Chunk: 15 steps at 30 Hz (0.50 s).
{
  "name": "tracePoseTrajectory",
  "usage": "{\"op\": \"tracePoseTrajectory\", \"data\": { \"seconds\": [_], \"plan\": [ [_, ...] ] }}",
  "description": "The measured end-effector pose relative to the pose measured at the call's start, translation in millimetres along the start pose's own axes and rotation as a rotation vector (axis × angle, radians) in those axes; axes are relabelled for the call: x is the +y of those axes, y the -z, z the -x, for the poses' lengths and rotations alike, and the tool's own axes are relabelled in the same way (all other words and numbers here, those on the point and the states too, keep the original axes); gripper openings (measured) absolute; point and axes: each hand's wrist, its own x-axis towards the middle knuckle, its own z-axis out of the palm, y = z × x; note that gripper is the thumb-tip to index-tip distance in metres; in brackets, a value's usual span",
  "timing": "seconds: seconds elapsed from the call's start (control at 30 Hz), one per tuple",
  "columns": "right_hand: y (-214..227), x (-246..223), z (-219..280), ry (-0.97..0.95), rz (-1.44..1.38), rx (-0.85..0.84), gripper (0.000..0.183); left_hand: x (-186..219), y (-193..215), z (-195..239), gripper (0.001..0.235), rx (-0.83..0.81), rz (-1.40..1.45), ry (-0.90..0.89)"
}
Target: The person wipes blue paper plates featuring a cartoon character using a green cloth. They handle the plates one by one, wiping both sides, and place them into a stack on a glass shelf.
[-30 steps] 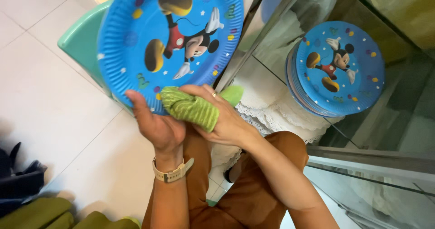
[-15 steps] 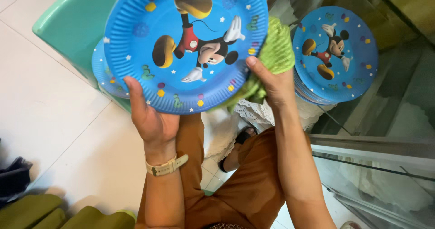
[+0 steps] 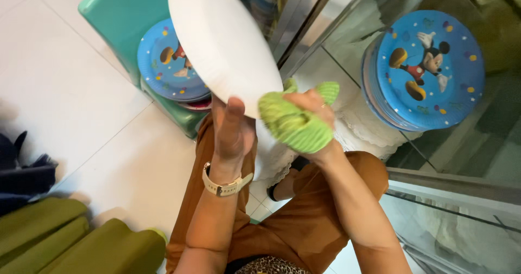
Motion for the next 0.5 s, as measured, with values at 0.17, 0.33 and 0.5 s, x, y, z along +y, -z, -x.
{"op": "tracePoseTrajectory", "data": {
  "seconds": [0.17,0.33,0.5],
  "plan": [
    [-23.5,-18.5,0.3,-0.145,0.262,-0.272,0.05,18.9,-13.3,-13.8,0.067,0.245,0.129,0.201],
    [-28.7,-29.9,-7.7,-0.142,0.19,-0.179,0.062,20.7,-14.9,-1.5,0.07,0.266,-0.056,0.309],
    [5.6,-38.3,-8.7,-0.218,0.353,0.126,0.047,50.0,-57.4,0.2,0.07,-0.275,-0.707,0.492]
  ]
}}
